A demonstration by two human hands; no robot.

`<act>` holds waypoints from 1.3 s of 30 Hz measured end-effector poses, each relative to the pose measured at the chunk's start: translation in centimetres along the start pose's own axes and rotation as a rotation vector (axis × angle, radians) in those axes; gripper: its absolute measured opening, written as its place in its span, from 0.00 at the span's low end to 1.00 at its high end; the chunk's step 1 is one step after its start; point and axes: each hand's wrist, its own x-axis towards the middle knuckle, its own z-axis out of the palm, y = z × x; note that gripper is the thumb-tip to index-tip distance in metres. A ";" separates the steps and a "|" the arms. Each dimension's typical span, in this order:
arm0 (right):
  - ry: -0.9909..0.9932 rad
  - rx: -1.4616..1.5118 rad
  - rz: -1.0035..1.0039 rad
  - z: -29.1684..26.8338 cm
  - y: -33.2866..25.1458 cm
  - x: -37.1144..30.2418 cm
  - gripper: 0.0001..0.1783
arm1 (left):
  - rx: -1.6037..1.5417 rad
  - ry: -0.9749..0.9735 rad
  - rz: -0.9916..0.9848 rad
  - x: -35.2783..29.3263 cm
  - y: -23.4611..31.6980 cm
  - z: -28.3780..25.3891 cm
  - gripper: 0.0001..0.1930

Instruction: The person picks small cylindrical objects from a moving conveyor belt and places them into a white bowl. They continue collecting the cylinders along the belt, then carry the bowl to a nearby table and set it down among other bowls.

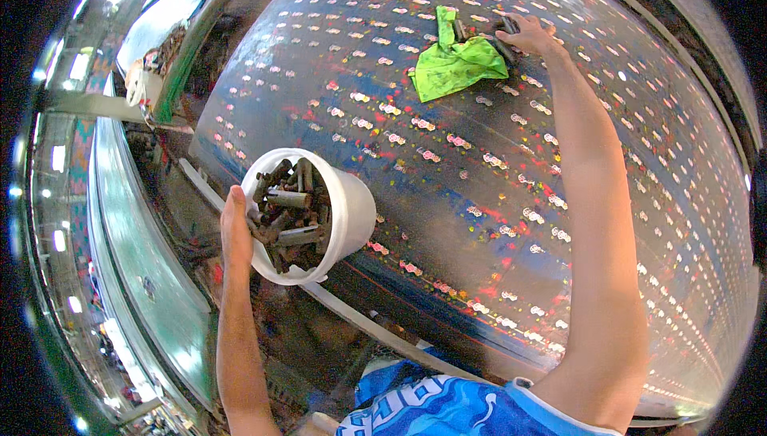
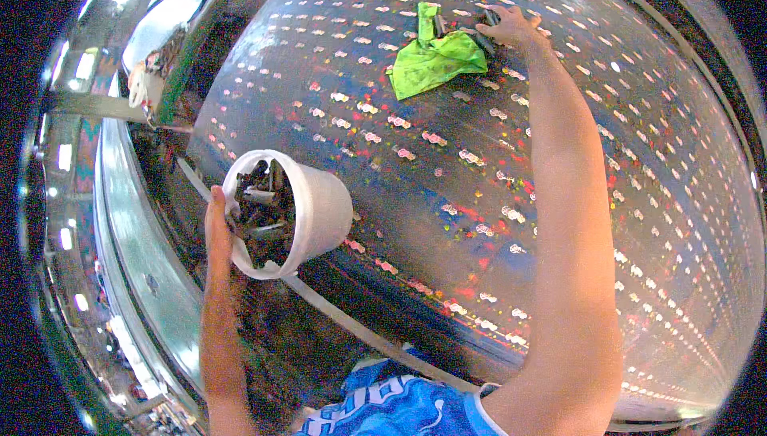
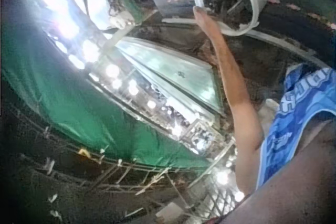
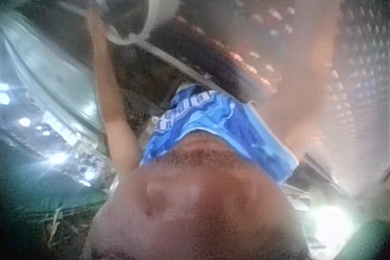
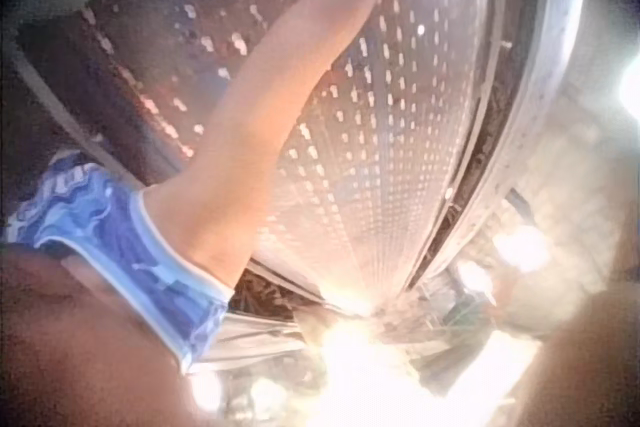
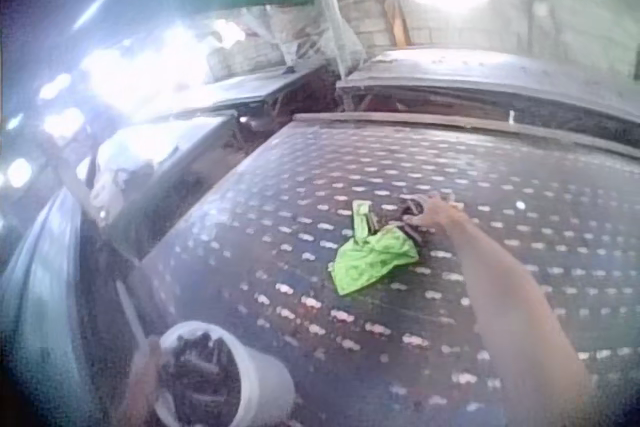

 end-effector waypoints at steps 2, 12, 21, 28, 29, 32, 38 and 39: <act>-0.101 0.143 -0.070 -0.6 1.5 1.1 0.47 | 0.057 0.005 0.051 0.3 0.8 0.2 0.46; -0.389 -0.019 0.087 -7.5 -9.3 -9.3 0.44 | 0.036 0.044 0.065 -0.4 0.3 -0.2 0.44; 0.127 0.128 -0.064 0.1 -6.8 -18.0 0.37 | 0.233 0.017 0.245 0.9 1.5 0.6 0.37; 0.178 0.215 0.075 0.1 -15.2 -31.1 0.33 | 0.161 0.063 0.664 1.9 -0.3 0.9 0.24; 0.211 0.233 0.093 0.9 -17.0 -32.9 0.33 | 0.083 0.087 0.675 2.6 -1.6 1.1 0.24; 0.359 0.324 0.148 2.2 -19.8 -37.1 0.32 | -0.209 0.017 0.518 1.3 -0.2 1.2 0.25; 0.530 1.241 0.196 -5.7 -31.0 -42.0 0.23 | -0.352 0.039 0.590 0.4 -0.1 1.1 0.19; 0.551 1.278 0.101 -7.7 -32.9 -42.5 0.23 | -0.370 0.027 0.587 0.6 -0.3 0.9 0.19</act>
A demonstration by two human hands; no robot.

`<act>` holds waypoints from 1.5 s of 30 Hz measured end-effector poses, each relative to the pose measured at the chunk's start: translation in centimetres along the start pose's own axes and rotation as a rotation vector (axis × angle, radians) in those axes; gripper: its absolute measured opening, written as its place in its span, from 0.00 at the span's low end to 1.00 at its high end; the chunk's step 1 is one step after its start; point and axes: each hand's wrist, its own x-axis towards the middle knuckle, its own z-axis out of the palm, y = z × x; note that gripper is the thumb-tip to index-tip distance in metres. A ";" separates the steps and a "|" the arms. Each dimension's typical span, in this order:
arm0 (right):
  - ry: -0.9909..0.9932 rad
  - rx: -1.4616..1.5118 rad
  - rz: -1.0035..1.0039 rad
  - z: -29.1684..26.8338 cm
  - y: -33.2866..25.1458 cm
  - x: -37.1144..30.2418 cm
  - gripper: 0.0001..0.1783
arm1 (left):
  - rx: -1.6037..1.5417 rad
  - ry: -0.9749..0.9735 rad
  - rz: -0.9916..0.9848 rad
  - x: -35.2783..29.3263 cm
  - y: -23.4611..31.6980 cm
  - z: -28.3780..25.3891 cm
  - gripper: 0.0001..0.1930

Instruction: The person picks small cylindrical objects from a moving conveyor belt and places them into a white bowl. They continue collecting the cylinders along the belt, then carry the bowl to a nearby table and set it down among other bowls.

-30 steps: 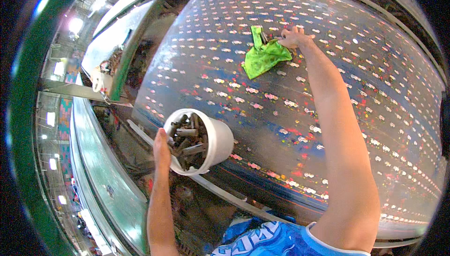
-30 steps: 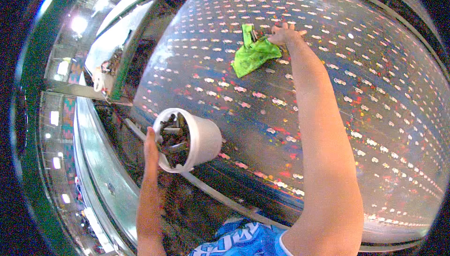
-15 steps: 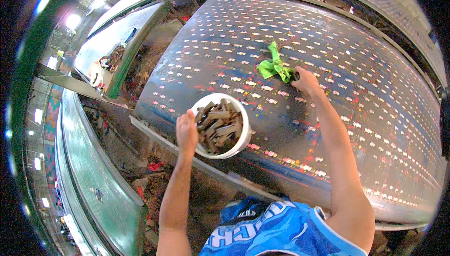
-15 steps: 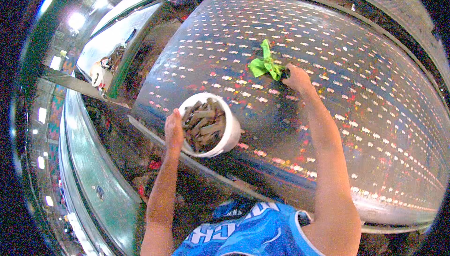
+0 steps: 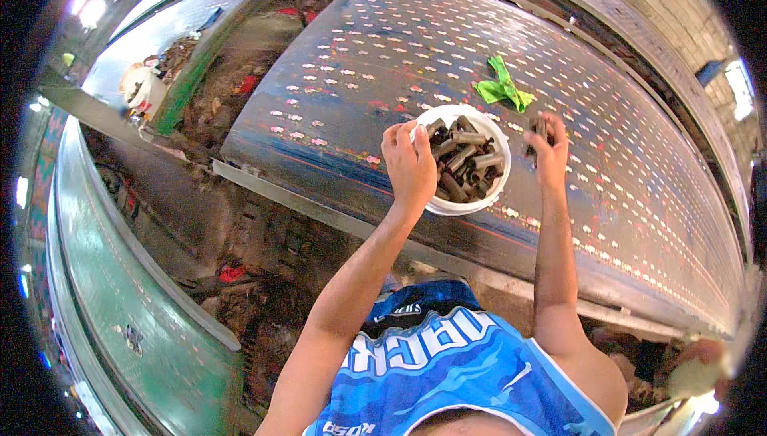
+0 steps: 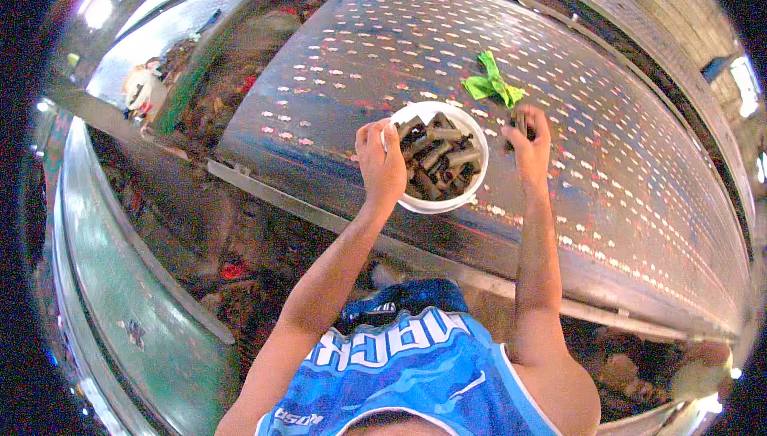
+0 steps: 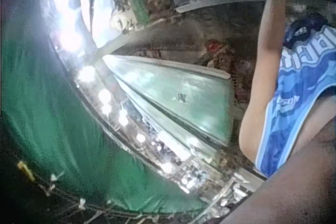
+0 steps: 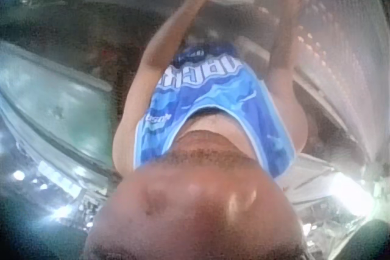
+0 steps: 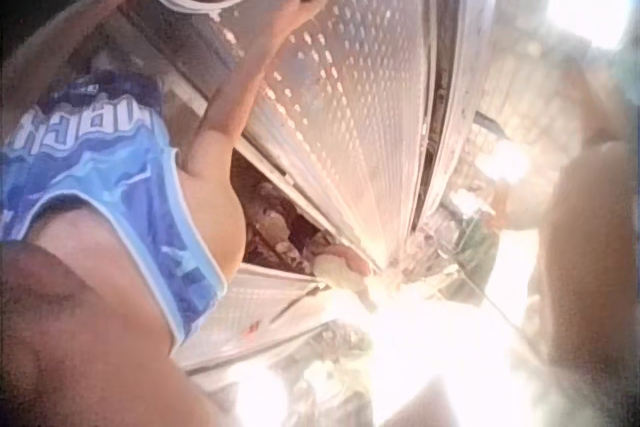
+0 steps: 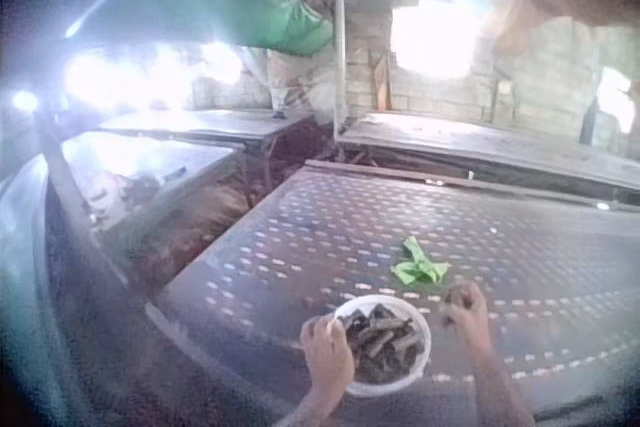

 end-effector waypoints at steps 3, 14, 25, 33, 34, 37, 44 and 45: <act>-0.091 -0.124 -0.213 3.9 -7.2 -1.4 0.27 | -0.102 -0.017 -0.007 -0.1 -0.6 -0.4 0.22; -0.748 -0.045 -0.106 6.1 -6.3 4.8 0.22 | 0.155 -0.239 0.475 1.6 0.8 -1.8 0.20; -0.048 -0.750 0.049 -6.1 22.8 36.4 0.19 | 0.112 -0.245 0.372 2.3 1.4 -1.3 0.28; -0.112 -1.249 -0.140 4.8 29.6 40.4 0.35 | 0.116 -0.230 0.359 1.7 1.3 -2.0 0.33; -0.167 -1.267 -0.050 4.4 29.8 41.9 0.35 | 0.082 -0.233 0.366 1.5 1.0 -1.9 0.34; -0.273 -1.197 0.099 2.6 29.9 44.2 0.34 | 0.031 -0.252 0.396 1.4 0.5 -1.7 0.35; -0.238 -0.764 -0.003 0.5 18.4 38.5 0.18 | 0.037 -0.209 0.290 1.4 1.7 -1.2 0.35; -0.269 -0.575 -0.059 -0.5 17.1 36.5 0.17 | -0.005 -0.192 0.276 1.3 1.5 -0.8 0.35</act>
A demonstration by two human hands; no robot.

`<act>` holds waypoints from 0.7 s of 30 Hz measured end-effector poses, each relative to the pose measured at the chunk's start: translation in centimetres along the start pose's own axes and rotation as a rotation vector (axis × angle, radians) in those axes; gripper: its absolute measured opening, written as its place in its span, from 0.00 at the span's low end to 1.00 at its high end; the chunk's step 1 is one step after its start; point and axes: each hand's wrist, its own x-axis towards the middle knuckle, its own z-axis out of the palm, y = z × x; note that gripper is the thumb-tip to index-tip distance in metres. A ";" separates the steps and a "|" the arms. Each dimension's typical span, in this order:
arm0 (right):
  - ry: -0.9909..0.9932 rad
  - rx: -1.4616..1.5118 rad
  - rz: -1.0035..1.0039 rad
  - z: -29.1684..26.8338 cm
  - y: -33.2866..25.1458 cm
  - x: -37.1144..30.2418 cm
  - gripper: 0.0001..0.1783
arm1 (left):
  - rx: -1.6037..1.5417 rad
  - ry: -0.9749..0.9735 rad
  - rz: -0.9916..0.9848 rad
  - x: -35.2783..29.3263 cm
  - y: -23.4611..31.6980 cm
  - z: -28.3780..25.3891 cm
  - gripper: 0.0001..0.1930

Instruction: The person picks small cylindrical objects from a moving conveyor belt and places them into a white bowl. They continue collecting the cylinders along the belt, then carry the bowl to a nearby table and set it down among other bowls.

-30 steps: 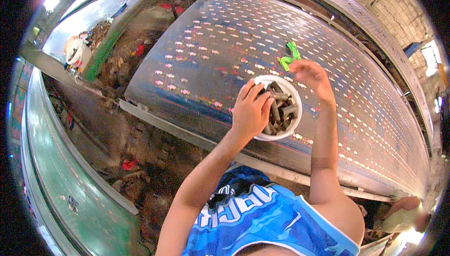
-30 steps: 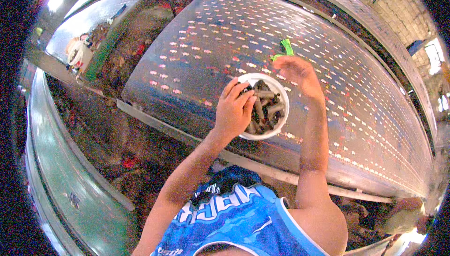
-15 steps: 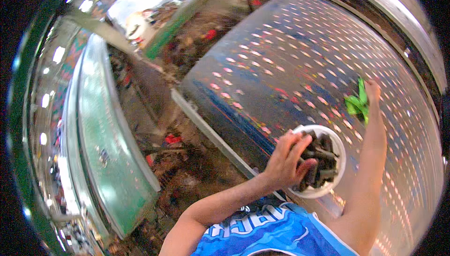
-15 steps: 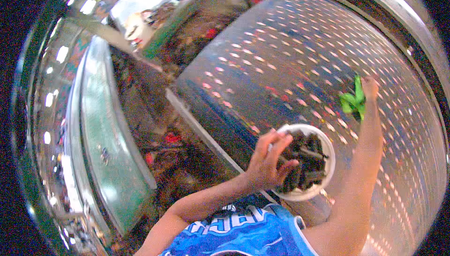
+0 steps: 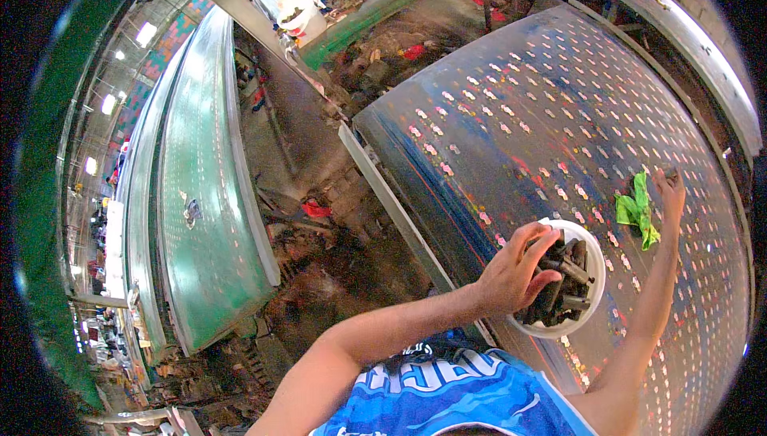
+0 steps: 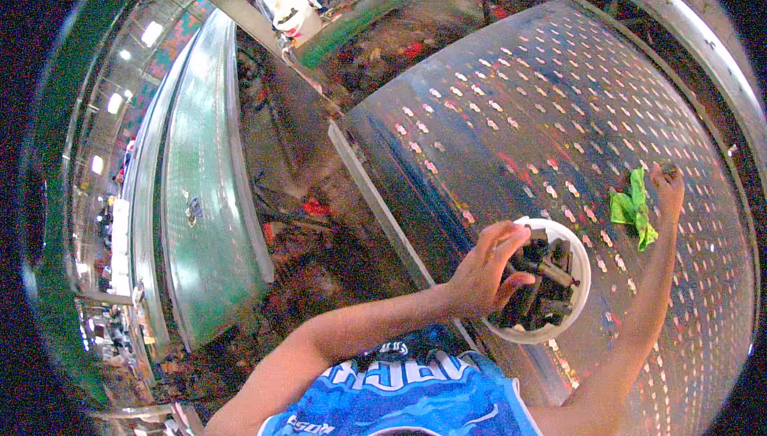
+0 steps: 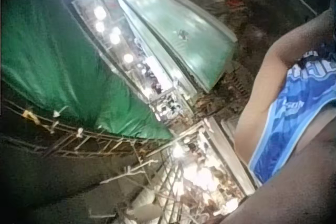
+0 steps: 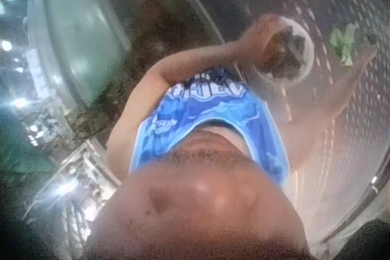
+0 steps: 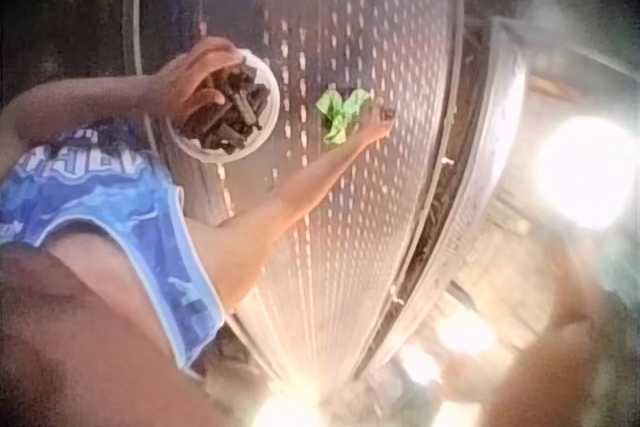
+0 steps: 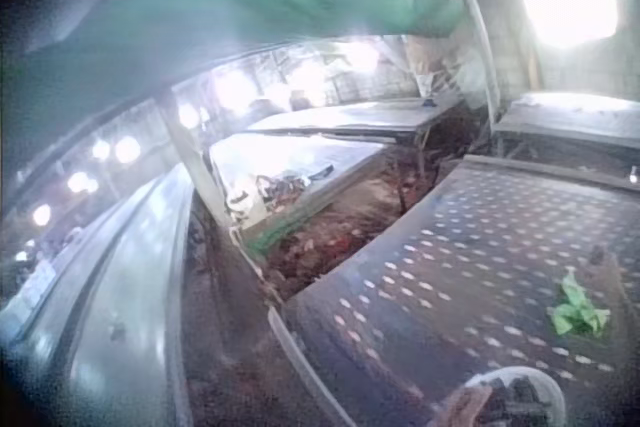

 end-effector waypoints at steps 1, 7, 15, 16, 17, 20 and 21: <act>-0.047 0.205 -0.088 0.6 -4.7 -3.2 0.18 | 0.026 0.020 0.002 -0.3 -0.1 0.0 0.34; -0.390 0.412 -0.332 -1.7 -26.0 -23.6 0.21 | 0.216 0.250 0.165 -1.2 -0.6 -0.8 0.28; -0.067 0.544 -0.289 1.0 -20.9 -32.1 0.30 | -0.417 0.472 0.097 -2.0 -2.1 1.4 0.28; 0.121 0.635 -0.148 2.0 -20.1 -33.2 0.31 | -0.403 0.457 0.077 -2.3 -2.0 1.0 0.29; 0.109 0.706 -0.080 2.8 -19.5 -34.6 0.30 | -0.461 0.446 0.018 -2.5 -1.3 0.5 0.29; 0.094 0.790 0.013 5.1 -18.9 -37.9 0.31 | -0.584 0.402 -0.041 -3.1 -0.5 0.3 0.27; 0.100 0.725 -0.032 5.7 -18.9 -38.5 0.33 | -0.617 0.384 -0.044 -3.2 -0.5 0.4 0.27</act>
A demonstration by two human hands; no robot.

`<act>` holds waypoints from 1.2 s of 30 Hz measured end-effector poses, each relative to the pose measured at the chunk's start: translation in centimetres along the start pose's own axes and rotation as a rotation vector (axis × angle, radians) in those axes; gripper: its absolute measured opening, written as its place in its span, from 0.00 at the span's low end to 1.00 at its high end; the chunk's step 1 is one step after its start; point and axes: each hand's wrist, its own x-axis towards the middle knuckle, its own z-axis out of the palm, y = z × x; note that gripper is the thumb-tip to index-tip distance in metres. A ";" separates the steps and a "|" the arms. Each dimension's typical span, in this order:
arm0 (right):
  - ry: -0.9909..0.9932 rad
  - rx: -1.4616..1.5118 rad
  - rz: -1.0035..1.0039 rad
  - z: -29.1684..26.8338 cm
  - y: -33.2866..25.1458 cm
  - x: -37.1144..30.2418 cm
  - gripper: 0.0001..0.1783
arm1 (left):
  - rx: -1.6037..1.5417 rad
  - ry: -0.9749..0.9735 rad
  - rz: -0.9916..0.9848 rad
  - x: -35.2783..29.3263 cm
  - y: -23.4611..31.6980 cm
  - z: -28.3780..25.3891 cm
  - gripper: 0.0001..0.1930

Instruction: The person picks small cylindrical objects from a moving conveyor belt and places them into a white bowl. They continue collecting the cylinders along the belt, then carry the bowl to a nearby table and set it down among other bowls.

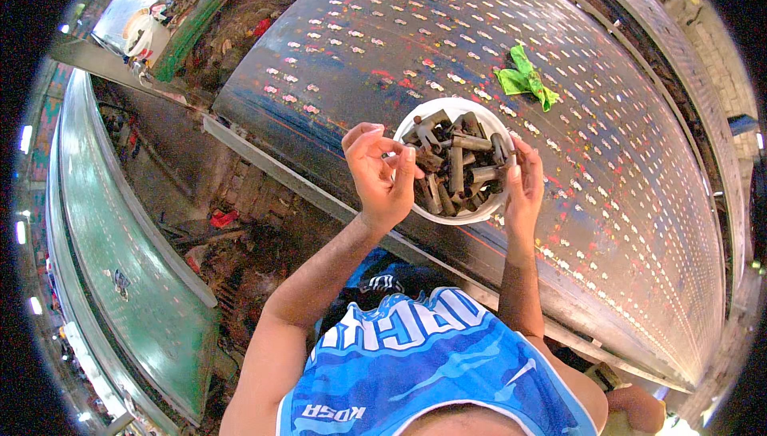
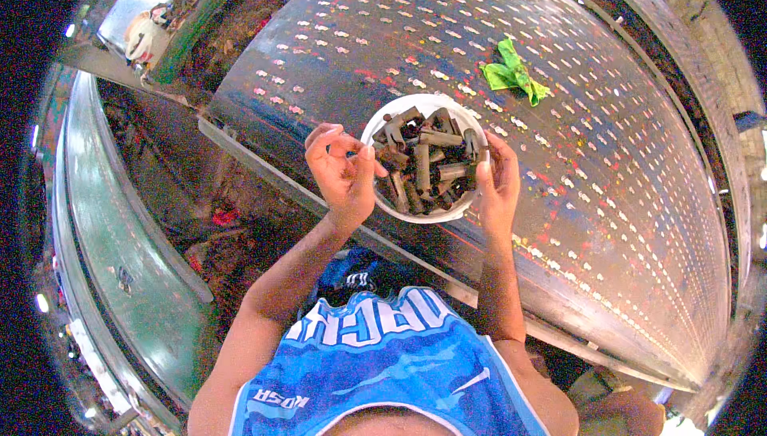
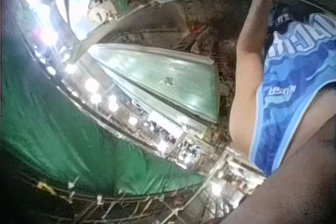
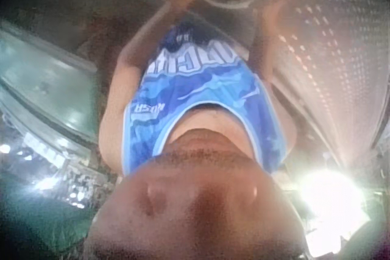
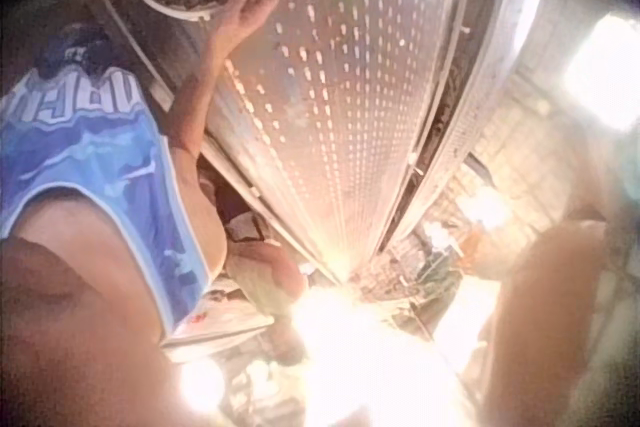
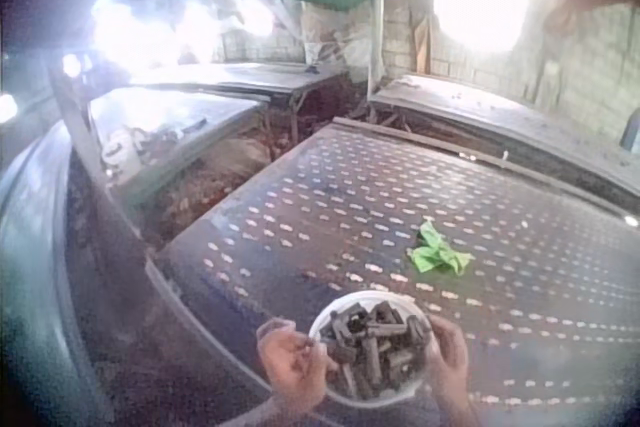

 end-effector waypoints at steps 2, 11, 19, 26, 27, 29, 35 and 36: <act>-0.038 -0.014 -0.003 0.2 0.5 -0.4 0.43 | 0.306 0.025 0.100 0.2 -1.0 -1.3 0.18; 0.142 0.375 0.393 -1.1 5.4 -1.8 0.31 | 0.438 -0.062 -0.710 0.5 -2.3 -3.6 0.19; 0.196 0.317 0.324 2.1 3.5 -1.2 0.30 | 0.468 -0.353 -0.964 3.3 -1.2 -6.0 0.28; -0.039 0.587 0.500 9.8 -5.6 -0.3 0.34 | 0.206 -0.398 -0.939 6.1 1.8 -8.5 0.24; -0.044 0.569 0.493 11.5 -5.9 0.3 0.34 | 0.230 -0.430 -0.843 6.9 2.0 -9.9 0.24; -0.019 0.534 0.467 14.5 -5.8 0.7 0.34 | 0.273 -0.501 -0.648 9.0 2.4 -13.1 0.23; 0.097 0.518 0.357 29.2 -4.7 0.8 0.34 | 0.241 -0.619 -0.606 18.0 9.5 -27.6 0.25; 0.094 0.517 0.355 32.6 -4.4 1.1 0.34 | 0.266 -0.596 -0.540 18.6 10.0 -30.4 0.26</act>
